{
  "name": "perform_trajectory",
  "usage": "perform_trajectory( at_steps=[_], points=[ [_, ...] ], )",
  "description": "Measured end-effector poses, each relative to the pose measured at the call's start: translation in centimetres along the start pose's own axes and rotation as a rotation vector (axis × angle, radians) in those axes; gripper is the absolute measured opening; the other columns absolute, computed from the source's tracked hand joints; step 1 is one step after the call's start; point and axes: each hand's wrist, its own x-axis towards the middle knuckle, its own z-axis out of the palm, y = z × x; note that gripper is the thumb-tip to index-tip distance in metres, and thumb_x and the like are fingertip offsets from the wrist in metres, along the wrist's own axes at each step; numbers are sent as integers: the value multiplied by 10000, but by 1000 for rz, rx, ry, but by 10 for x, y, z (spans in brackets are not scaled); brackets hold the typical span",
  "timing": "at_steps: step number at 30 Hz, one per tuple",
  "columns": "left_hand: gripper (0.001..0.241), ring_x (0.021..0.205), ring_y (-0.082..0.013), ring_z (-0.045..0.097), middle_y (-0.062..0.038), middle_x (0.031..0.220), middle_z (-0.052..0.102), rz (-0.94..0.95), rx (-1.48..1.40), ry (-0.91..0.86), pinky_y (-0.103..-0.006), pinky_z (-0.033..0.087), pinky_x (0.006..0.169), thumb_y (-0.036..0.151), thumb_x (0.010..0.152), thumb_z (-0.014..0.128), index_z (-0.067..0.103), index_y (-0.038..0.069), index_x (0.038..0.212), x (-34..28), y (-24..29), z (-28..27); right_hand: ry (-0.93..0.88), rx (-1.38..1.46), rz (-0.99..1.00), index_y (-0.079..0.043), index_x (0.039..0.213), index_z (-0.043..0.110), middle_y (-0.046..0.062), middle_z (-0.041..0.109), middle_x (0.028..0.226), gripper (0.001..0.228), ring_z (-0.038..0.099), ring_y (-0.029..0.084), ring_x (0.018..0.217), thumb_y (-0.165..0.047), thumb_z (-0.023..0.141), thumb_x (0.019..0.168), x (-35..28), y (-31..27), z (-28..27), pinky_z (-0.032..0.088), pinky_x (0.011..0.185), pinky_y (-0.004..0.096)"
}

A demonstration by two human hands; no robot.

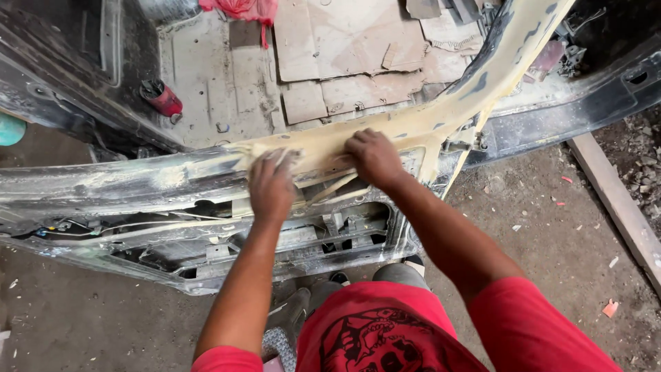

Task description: The person sands the surface of a car door frame using a sanding block held in the right hand while stabilizing the area with the left hand. The person moves the sanding block back and forth along the frame's edge throughout the video.

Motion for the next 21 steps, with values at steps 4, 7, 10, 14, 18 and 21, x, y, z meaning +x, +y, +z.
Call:
perform_trajectory(
  at_steps=[4,7,10,14,18,21],
  points=[
    [335,1323,-321,549,-111,1346,655,12,-127,-2,-474,387,1163,68,914,674,730,106,1242,13,32,-15,-16,1,20,-123,896,691,26,645,887,149,576,200,844,-251,739,956,-28,51,-1,494,812,355],
    [443,1291,-374,540,-154,1318,655,56,-229,71,-488,394,1125,48,839,652,740,55,1274,18,37,-17,12,-163,117,-139,883,711,34,646,913,295,566,223,898,-430,757,886,-48,85,-40,433,812,387],
    [353,1302,-348,552,-124,1302,673,14,-219,135,-490,396,1138,47,876,655,755,68,1214,25,53,4,22,-186,135,-171,916,727,13,663,953,263,560,227,883,-429,757,871,-46,100,-29,423,835,398],
    [348,1289,-347,546,-122,1282,671,-34,-273,111,-491,390,1149,64,870,663,753,74,1206,30,87,8,-60,-103,-49,-184,940,711,-7,650,941,182,558,192,950,-353,750,885,-16,61,10,413,984,397],
    [395,1292,-349,537,-132,1318,659,38,-247,70,-486,391,1129,47,861,658,752,84,1242,32,73,3,-40,-27,-194,-150,942,693,28,632,956,298,538,218,944,-424,756,843,-8,78,-4,393,921,397],
    [379,1321,-333,541,-112,1345,659,-26,-319,61,-452,413,1139,33,882,659,742,90,1248,28,75,-3,-145,-99,-71,-159,969,685,24,614,952,223,529,207,946,-374,733,936,-35,116,-40,397,920,372]
  ],
)
